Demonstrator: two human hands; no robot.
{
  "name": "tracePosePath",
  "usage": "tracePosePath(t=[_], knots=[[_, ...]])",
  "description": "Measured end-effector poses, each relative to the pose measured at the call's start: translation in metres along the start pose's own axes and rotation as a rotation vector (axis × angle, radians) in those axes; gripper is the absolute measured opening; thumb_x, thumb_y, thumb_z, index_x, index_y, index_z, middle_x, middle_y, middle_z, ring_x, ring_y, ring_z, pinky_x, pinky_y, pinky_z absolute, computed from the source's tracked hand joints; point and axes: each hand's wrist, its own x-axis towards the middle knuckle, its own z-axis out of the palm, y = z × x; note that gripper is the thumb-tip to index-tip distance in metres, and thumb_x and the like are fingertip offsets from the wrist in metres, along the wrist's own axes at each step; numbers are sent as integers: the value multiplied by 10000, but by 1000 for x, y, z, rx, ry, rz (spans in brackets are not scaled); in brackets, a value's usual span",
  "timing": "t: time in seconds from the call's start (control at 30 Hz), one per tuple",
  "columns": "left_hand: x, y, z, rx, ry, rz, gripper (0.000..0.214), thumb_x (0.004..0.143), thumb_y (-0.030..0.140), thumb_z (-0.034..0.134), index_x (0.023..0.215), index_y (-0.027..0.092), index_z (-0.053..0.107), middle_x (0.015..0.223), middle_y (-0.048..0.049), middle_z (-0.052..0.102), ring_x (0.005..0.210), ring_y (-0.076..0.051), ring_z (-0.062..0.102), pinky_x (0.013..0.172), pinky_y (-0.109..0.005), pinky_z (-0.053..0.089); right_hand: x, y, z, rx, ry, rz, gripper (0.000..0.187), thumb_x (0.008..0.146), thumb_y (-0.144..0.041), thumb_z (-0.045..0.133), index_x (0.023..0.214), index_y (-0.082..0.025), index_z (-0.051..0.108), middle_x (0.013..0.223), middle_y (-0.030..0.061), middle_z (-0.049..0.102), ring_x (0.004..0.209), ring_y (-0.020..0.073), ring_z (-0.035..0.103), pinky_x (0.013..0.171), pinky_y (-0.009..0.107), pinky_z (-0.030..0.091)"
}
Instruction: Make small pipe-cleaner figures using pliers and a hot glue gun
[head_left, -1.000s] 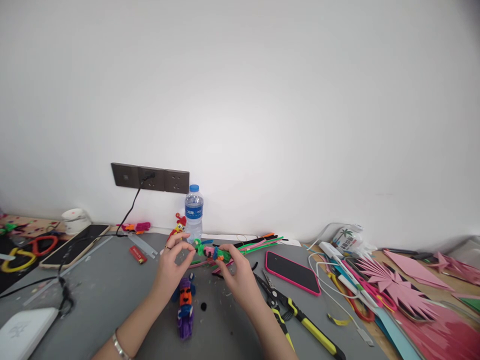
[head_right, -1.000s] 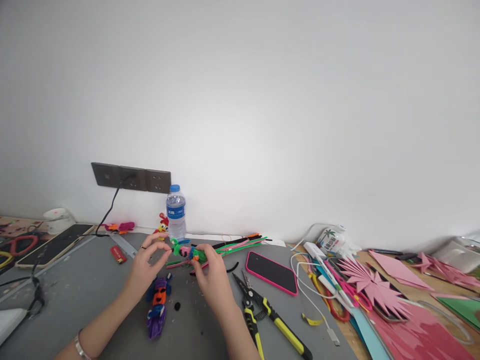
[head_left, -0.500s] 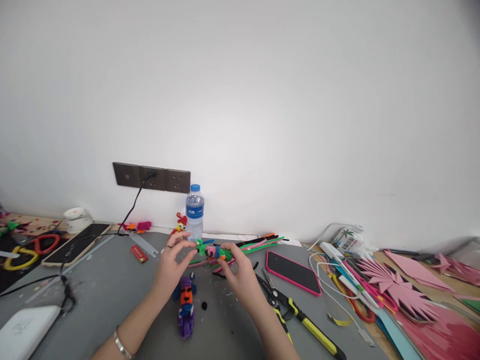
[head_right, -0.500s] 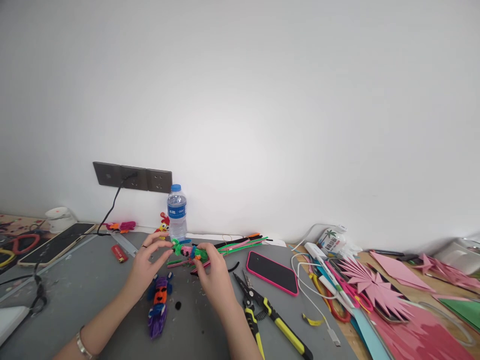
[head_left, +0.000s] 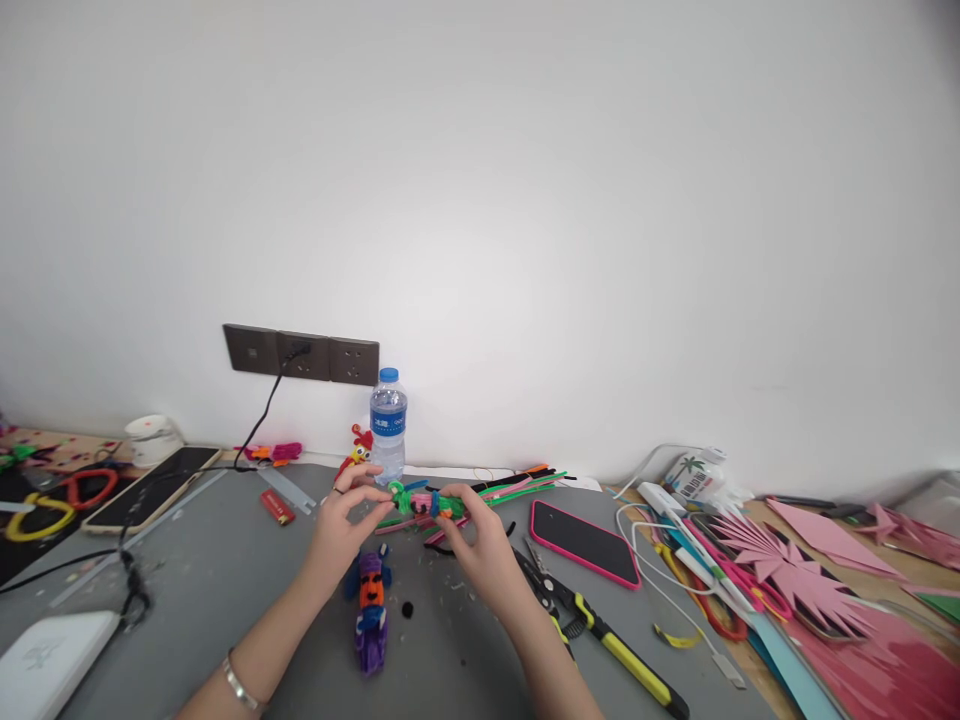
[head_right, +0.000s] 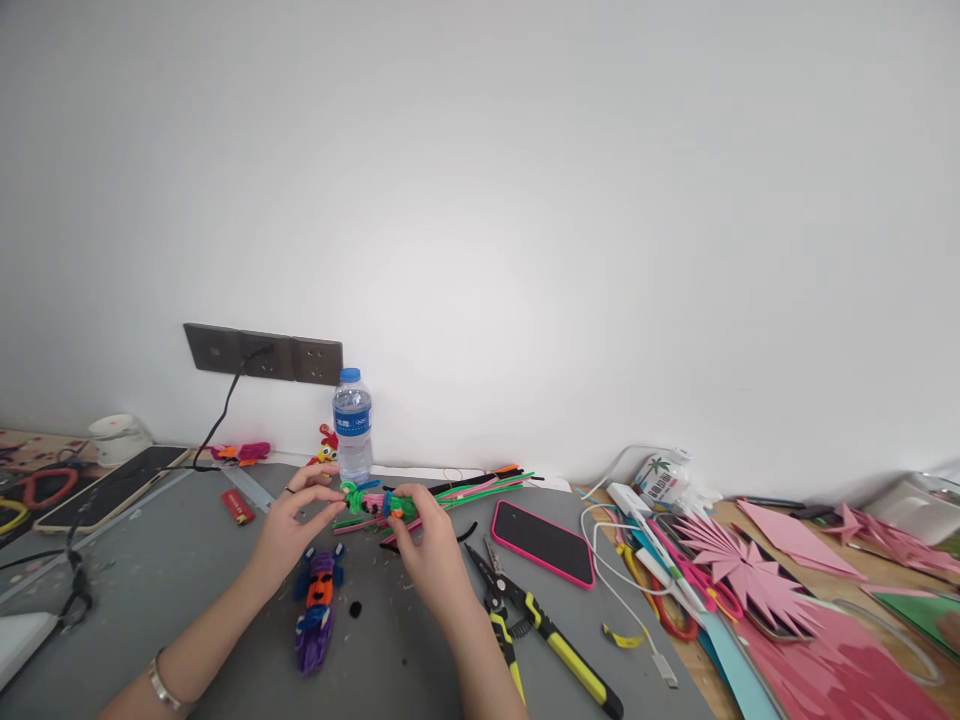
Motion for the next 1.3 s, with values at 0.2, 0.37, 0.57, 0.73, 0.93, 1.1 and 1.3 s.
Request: tracePosePath(t=[0.2,0.37,0.57,0.73,0.93,1.1,1.3], knots=[[1,0,-2,11,-26,1,209,840,369,615,696,246,702,1103,-51,641,1013,-240,641,875,-388,541,-1,4,1,7,6,4,161,885,-225,515,1034,-213,574,983,61,666,894,206,626,768,276,501],[2,4,-3,9,-41,-23,209,830,372,622,691,243,712,1113,-54,644,1040,-252,630,875,-382,543,-1,3,1,10,2,22,160,878,-240,530,1025,-203,585,954,55,671,877,205,629,761,270,492],[1,4,-3,2,-48,-32,226,830,382,620,680,239,711,1115,-59,642,1047,-258,627,890,-393,535,-2,3,1,14,-21,52,156,879,-238,530,1026,-209,573,973,53,665,884,206,619,778,277,476],[1,4,-2,8,-54,-35,249,833,406,617,674,237,707,1127,-60,642,1045,-261,627,887,-397,540,-1,2,0,20,-29,59,152,875,-238,533,1018,-212,576,960,50,667,873,206,622,765,273,473],[0,3,-1,12,-47,-51,257,838,417,611,686,237,713,1133,-61,639,1062,-264,620,910,-408,528,0,0,-1,32,-33,73,152,872,-242,534,1013,-213,582,963,52,669,881,212,622,766,276,471],[0,0,-3,5,-73,-42,226,835,400,621,712,247,732,1150,-58,638,1082,-260,610,914,-399,528,0,2,-3,44,-60,84,156,879,-240,523,1023,-211,575,973,53,660,898,211,609,791,282,460],[0,-2,-3,8,-101,-38,207,844,379,609,743,256,742,1180,-58,632,1123,-272,588,937,-417,516,1,6,-6,59,-80,92,161,877,-253,537,1024,-210,588,975,45,667,886,204,606,788,281,459]])
